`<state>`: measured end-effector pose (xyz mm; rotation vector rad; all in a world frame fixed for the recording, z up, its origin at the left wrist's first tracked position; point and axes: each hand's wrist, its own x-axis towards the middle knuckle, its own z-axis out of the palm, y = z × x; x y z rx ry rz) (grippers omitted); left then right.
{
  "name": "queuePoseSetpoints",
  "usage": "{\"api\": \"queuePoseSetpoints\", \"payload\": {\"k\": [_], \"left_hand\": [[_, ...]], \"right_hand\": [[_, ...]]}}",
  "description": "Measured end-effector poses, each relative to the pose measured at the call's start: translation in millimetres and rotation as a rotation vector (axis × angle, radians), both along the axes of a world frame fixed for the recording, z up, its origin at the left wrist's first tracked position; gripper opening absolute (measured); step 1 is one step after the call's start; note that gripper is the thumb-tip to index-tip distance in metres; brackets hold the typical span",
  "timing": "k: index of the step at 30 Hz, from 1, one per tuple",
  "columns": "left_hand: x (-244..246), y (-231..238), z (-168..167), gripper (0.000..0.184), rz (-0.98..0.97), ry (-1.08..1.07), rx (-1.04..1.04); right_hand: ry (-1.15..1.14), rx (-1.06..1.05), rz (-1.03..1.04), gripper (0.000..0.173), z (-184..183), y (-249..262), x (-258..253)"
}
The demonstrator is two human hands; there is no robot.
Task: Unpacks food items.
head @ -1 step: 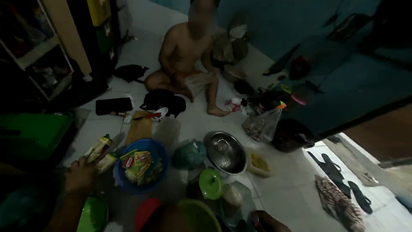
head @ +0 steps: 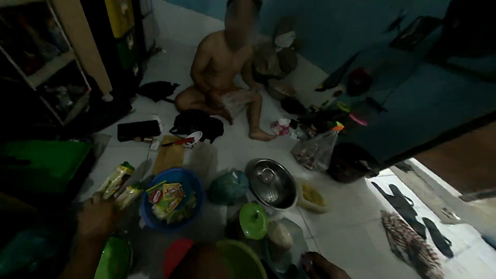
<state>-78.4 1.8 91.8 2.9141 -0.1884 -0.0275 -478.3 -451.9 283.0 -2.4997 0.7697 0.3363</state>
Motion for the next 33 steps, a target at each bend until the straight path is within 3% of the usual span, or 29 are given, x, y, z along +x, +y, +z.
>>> {"api": "queuePoseSetpoints", "payload": {"k": [5, 7, 11, 16, 19, 23, 25, 29, 33], "left_hand": [[-119.2, -4.4, 104.0, 0.068, 0.172, -0.275, -0.319], [-171.8, -7.3, 138.3, 0.075, 0.224, -0.240, -0.495], [-262.2, -28.2, 206.0, 0.065, 0.303, -0.141, -0.780], [-345.6, -45.9, 266.6, 0.065, 0.145, -0.115, -0.809], [-390.2, -55.6, 282.1, 0.062, 0.010, -0.080, -0.735], [-440.9, -65.5, 287.2, 0.057, -0.178, 0.017, -0.757], [-462.0, -69.8, 285.2, 0.056, -0.220, 0.053, -0.811], [-494.2, -77.7, 271.4, 0.061, -0.209, 0.050, -0.795], [-521.0, -81.3, 259.5, 0.068, -0.162, 0.081, -0.732]], "right_hand": [[-0.157, 0.003, 0.052, 0.040, 2.0, -0.3, -34.3], [-0.267, 0.078, 0.064, 0.038, 11.7, 9.9, -43.9], [-0.432, 0.239, 0.146, 0.035, 23.7, 33.6, -53.8], [-0.524, 0.316, 0.350, 0.037, -0.2, 35.8, -63.1], [-0.470, 0.470, 0.331, 0.036, 27.5, 45.0, -81.6], [-0.585, 0.642, 0.336, 0.036, 37.3, 66.7, -119.4], [-0.659, 0.660, 0.476, 0.045, 37.0, 86.2, -138.6], [-0.553, 0.737, 0.611, 0.084, 60.0, 141.2, -169.0], [-0.411, 0.931, 0.453, 0.079, 51.4, 166.5, -180.1]]}}
